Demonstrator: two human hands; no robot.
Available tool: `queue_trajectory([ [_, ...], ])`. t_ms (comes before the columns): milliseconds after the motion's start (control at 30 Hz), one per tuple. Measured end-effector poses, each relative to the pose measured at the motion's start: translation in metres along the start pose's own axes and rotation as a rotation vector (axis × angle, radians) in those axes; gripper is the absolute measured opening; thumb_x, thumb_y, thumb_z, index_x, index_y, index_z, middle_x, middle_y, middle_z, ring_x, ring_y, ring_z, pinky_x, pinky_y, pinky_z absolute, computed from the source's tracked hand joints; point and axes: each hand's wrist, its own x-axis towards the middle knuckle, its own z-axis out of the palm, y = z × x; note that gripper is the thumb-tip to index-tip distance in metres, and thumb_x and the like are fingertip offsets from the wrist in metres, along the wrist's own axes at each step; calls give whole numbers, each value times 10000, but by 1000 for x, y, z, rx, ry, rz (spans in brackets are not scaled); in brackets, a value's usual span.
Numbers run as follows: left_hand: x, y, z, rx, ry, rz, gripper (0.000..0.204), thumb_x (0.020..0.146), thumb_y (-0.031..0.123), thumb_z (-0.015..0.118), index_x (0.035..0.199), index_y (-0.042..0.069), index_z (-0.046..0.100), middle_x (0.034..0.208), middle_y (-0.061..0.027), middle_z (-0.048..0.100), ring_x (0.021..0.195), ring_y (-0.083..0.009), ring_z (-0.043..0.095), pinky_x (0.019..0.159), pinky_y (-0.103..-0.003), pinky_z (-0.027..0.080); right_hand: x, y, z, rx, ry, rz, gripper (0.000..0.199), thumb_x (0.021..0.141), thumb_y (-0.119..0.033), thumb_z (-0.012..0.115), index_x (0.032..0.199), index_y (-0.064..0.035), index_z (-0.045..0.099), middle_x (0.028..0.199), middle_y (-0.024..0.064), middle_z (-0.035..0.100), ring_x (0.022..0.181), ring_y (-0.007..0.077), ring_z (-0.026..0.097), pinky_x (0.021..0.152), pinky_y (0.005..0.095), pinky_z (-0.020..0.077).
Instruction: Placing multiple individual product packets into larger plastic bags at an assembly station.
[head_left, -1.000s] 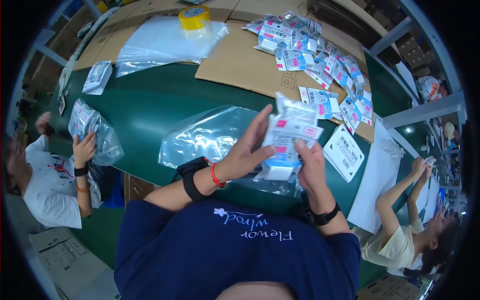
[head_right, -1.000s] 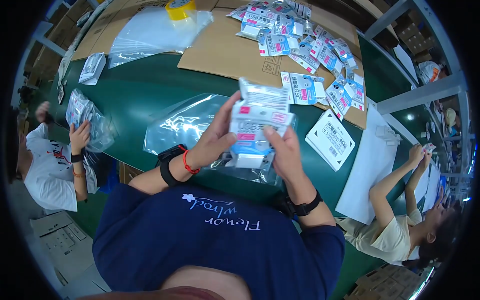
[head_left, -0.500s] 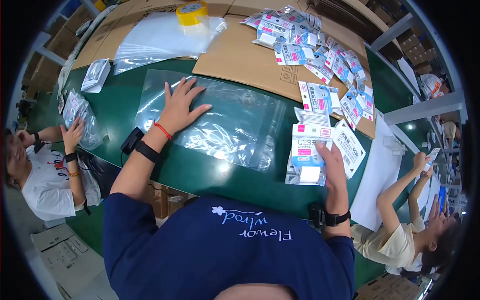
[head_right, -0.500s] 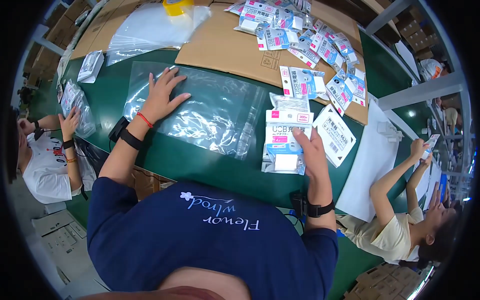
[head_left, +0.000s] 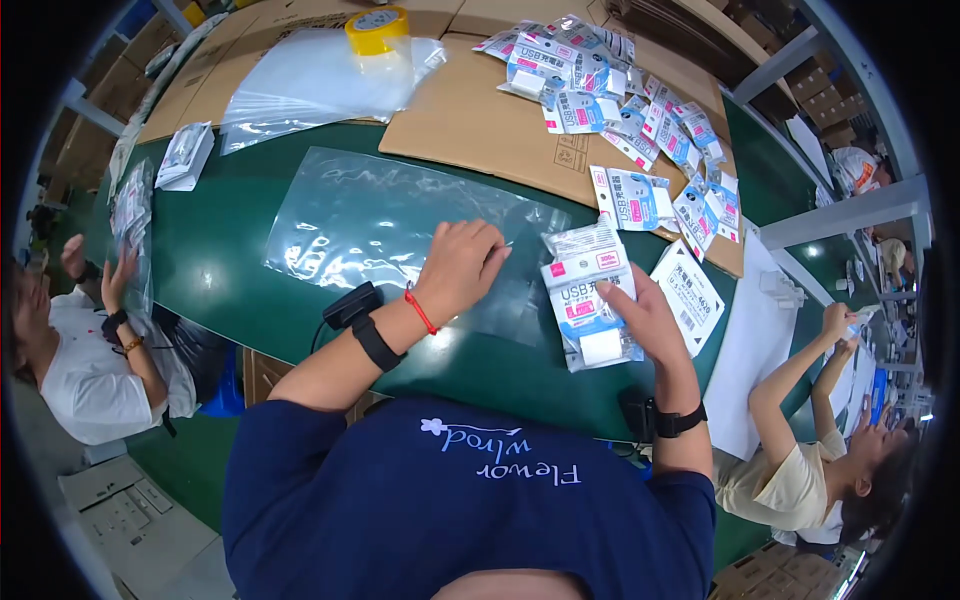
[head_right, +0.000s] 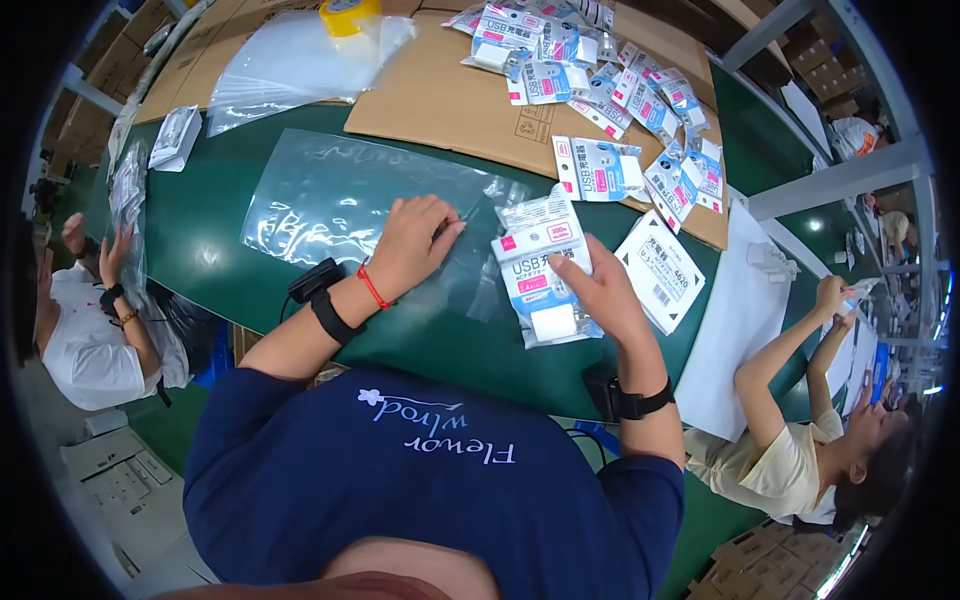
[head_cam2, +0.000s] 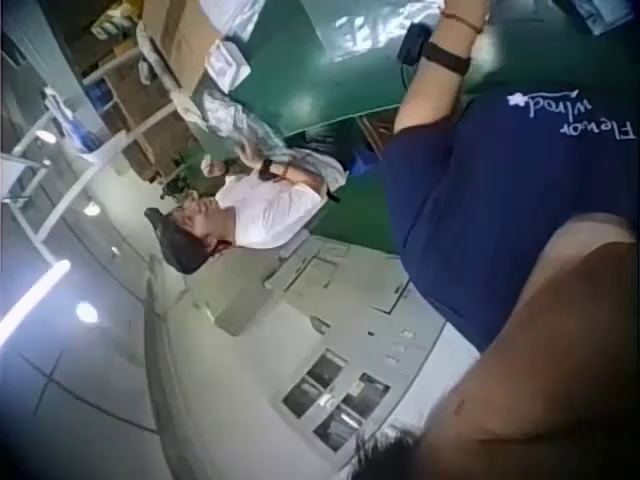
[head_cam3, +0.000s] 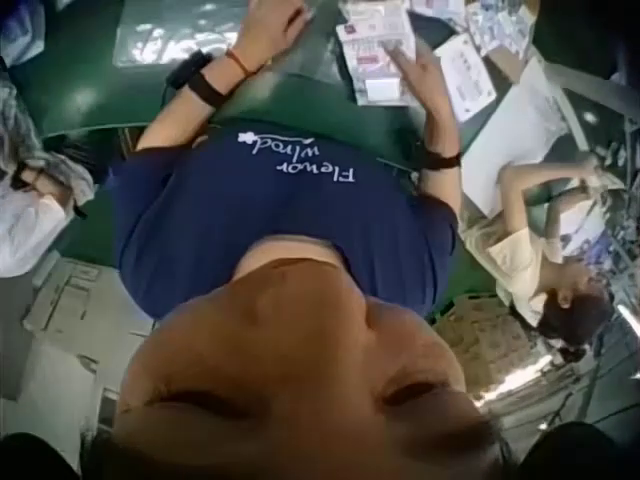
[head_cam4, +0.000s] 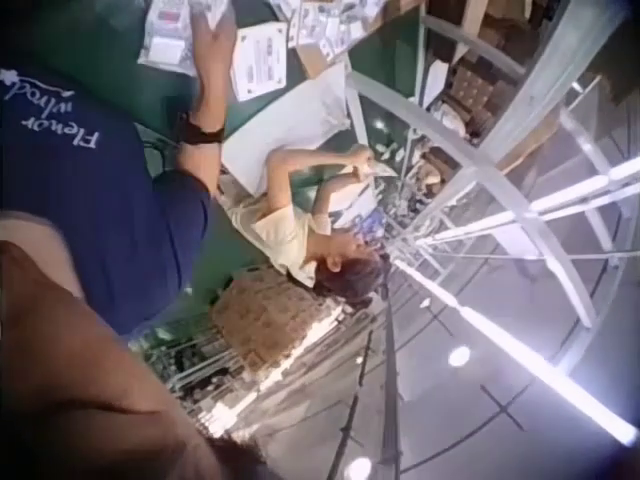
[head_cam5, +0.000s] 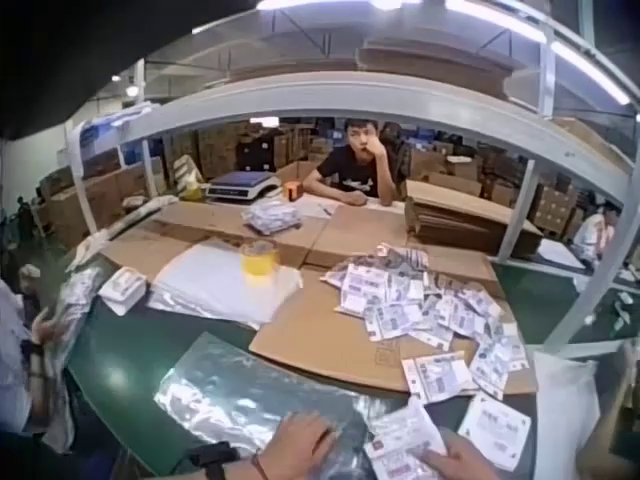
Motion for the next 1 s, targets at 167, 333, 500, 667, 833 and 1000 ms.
queue_trajectory([
  [167, -4, 20, -7, -135, 92, 113, 119, 808, 123, 648, 841, 65, 549, 887, -75, 546, 854, -275, 523, 780, -388, 380, 5, -15, 5, -148, -287, 83, 382, 886, -232, 627, 1170, 17, 569, 1007, 87, 656, 901, 122, 594, 805, 272, 473],
  [333, -9, 37, -8, -212, 113, 227, 120, 806, 108, 652, 888, 61, 576, 1002, -90, 585, 956, -287, 546, 854, -402, 393, 18, -16, 24, -124, -444, 103, 367, 882, -202, 632, 1174, 14, 578, 1025, 76, 651, 911, 104, 574, 811, 265, 469],
  [500, -6, 46, -11, -277, 82, 289, 116, 809, 104, 656, 882, 57, 579, 1059, -99, 596, 1024, -296, 552, 906, -421, 394, 26, -3, 40, -152, -417, -34, 325, 849, -215, 631, 1090, 1, 612, 982, 106, 659, 898, 141, 598, 808, 301, 475],
  [667, -8, 57, -4, -408, 89, 289, 135, 822, 124, 652, 919, 58, 585, 1098, -95, 599, 1080, -300, 550, 955, -435, 384, 35, 16, 60, -284, -368, -316, 313, 842, -190, 623, 1109, -28, 609, 1029, 116, 643, 943, 134, 586, 823, 308, 475],
  [833, -9, 65, -13, -417, 32, 406, 193, 820, 182, 656, 944, 52, 589, 1179, -110, 551, 1159, -308, 498, 1004, -459, 350, 39, 12, 73, -36, -288, -316, 311, 857, -157, 608, 1143, -34, 595, 1074, 99, 633, 997, 143, 583, 831, 305, 482],
  [1000, -22, 51, -58, -262, -266, 623, 257, 814, 205, 653, 1031, 91, 576, 1322, -103, 487, 1299, -285, 398, 1088, -502, 280, 47, -10, 66, 368, -348, 72, 330, 886, -193, 621, 1152, -3, 578, 1084, 94, 633, 957, 145, 605, 816, 293, 497],
])
